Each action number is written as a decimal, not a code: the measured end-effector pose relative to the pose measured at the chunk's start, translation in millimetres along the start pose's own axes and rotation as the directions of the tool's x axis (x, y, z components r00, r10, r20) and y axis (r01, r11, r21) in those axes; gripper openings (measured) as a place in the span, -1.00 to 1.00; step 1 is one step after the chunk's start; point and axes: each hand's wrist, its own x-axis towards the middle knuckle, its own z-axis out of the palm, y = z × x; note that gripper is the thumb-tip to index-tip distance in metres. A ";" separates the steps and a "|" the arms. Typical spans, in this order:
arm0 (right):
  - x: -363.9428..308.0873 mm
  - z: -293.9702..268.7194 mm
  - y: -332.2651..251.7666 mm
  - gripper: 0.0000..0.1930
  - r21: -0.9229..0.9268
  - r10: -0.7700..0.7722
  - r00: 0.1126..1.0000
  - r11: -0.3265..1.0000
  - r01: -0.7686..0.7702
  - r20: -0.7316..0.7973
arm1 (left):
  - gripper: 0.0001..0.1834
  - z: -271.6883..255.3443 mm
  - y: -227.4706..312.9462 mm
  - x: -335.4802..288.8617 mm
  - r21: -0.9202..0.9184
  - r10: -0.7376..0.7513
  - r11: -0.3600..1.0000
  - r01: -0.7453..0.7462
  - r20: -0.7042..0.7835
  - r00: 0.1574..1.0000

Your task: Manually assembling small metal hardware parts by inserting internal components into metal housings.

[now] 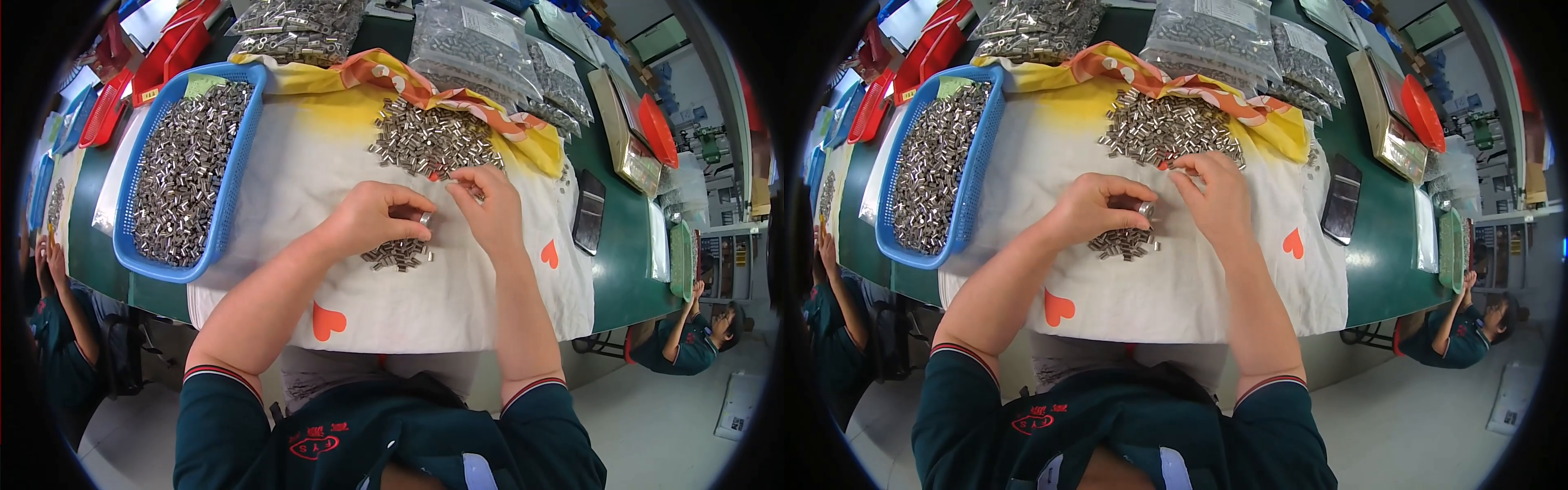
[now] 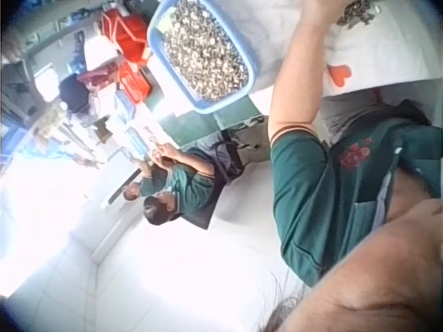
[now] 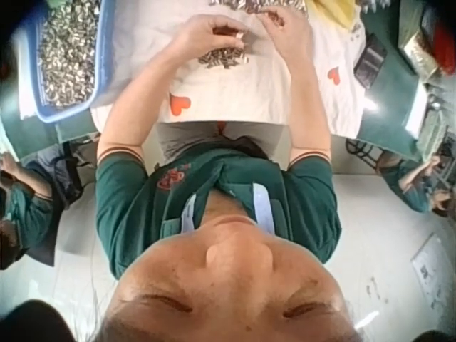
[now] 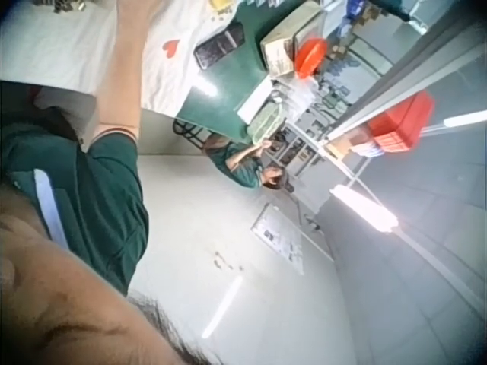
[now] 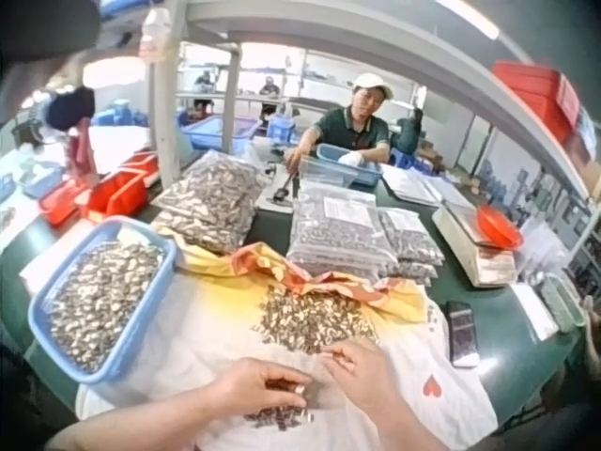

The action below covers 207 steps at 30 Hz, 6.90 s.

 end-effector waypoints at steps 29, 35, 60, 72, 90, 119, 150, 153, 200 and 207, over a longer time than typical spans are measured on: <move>-19.7 13.2 -20.1 -0.91 -0.123 -0.326 0.942 0.941 0.315 -0.080 | -0.67 0.8 -2.5 2.8 -0.125 -0.044 0.992 0.029 -0.115 0.992; -13.6 -1.6 -16.5 -0.88 0.277 0.066 0.974 0.953 -0.126 0.216 | -0.67 -2.3 -6.8 2.9 -0.205 -0.014 0.979 -0.001 -0.068 0.998; -4.4 10.8 -8.0 -0.91 -0.155 -0.078 0.996 0.985 0.070 -0.045 | -0.67 -5.1 -1.6 1.4 -0.211 -0.007 0.977 0.016 0.043 0.999; -16.4 6.6 -16.8 -0.91 0.134 -0.136 0.990 0.983 0.129 0.045 | -0.67 -2.1 -7.6 3.6 -0.305 -0.031 0.952 0.014 -0.050 0.998; 1.1 1.9 8.3 -0.94 0.029 0.125 0.986 0.992 -0.122 -0.115 | -0.69 0.3 -2.5 1.0 -0.033 0.006 0.999 -0.006 0.013 1.000; -17.7 10.7 -20.1 -0.91 -0.087 -0.277 0.960 0.958 0.273 -0.039 | -0.66 -1.0 -5.5 5.0 -0.151 -0.027 0.988 0.011 -0.108 0.994; -12.5 -5.1 -18.1 -0.91 0.278 0.086 0.992 0.954 -0.110 0.097 | -0.67 -3.2 -0.2 4.8 -0.308 -0.025 0.951 0.016 -0.025 0.999; -14.4 -5.1 -23.5 -0.92 0.302 0.006 0.993 0.952 -0.042 0.118 | -0.66 -3.5 -3.6 5.5 -0.297 0.001 0.955 -0.013 -0.041 0.999; -7.6 -3.8 10.2 -0.93 -0.304 0.065 0.997 0.951 -0.052 0.031 | -0.65 -0.7 0.0 0.8 0.054 0.007 0.998 -0.010 0.051 0.999; -7.7 -4.4 11.1 -0.95 -0.447 0.018 1.000 0.895 -0.015 0.002 | -0.66 -1.4 -4.1 1.1 -0.006 0.008 1.000 -0.007 0.065 0.998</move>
